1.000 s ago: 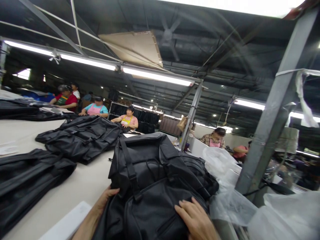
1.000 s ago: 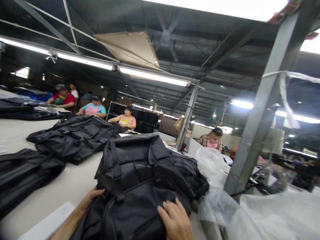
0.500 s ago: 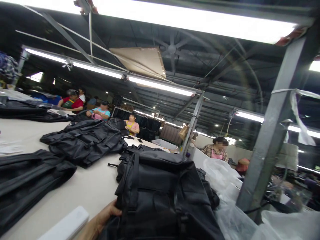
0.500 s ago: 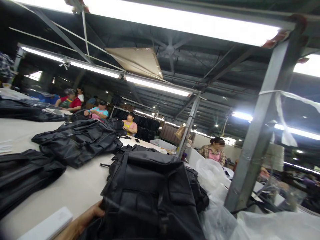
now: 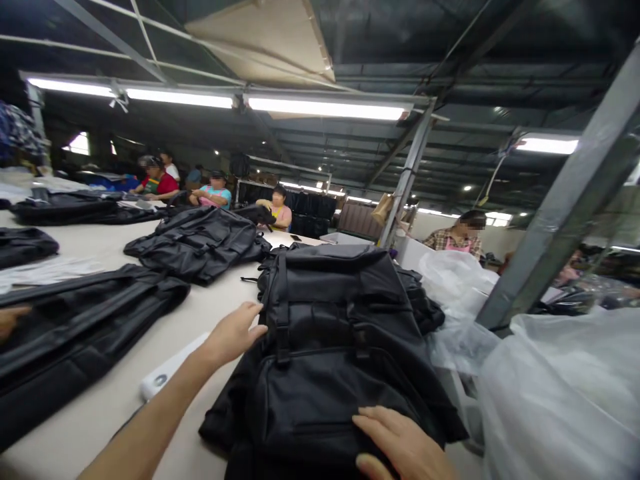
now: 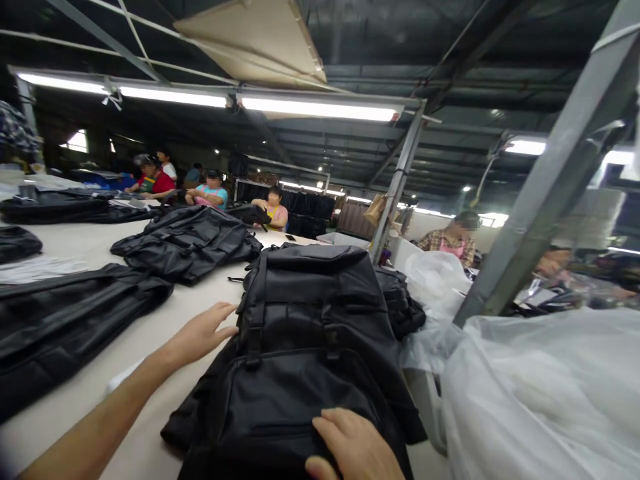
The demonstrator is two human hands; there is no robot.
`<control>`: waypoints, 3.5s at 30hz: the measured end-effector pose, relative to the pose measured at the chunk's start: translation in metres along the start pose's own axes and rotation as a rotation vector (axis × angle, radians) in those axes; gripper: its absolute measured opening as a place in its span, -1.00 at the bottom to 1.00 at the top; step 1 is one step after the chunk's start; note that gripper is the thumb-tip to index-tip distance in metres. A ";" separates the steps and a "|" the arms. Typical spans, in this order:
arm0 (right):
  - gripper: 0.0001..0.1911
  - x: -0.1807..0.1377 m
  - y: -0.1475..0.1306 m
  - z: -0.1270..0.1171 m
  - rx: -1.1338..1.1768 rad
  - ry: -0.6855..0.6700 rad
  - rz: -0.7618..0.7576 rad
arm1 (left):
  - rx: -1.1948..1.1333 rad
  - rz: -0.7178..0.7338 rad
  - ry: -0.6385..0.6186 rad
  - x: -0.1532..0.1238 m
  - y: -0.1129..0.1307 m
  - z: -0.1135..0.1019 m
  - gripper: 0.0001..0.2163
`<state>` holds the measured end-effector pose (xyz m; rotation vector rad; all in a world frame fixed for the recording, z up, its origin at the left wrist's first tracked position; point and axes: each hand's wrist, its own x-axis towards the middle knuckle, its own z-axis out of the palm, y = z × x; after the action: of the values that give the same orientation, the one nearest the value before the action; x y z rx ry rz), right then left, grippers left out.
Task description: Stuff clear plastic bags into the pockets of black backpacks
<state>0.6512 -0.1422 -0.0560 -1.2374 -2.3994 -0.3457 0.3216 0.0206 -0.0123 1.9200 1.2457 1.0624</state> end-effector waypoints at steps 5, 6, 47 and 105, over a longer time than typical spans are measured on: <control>-0.69 0.054 -0.003 -0.023 0.127 -0.007 0.159 | 0.100 0.195 -0.171 -0.056 0.059 0.046 -0.56; -0.66 0.066 0.000 -0.023 0.105 -0.023 0.140 | 0.105 0.200 -0.184 -0.065 0.060 0.062 -0.51; -0.22 0.123 -0.042 -0.020 0.111 -0.875 0.257 | 0.363 1.007 0.430 -0.133 0.012 0.120 -0.61; -0.40 0.106 -0.061 -0.009 -0.214 -0.845 0.033 | 0.552 0.942 0.243 -0.139 0.016 0.116 -0.85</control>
<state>0.5485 -0.1053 -0.0001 -1.7809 -3.0830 -0.0607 0.3968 -0.1215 -0.0973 3.0218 0.7575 1.5370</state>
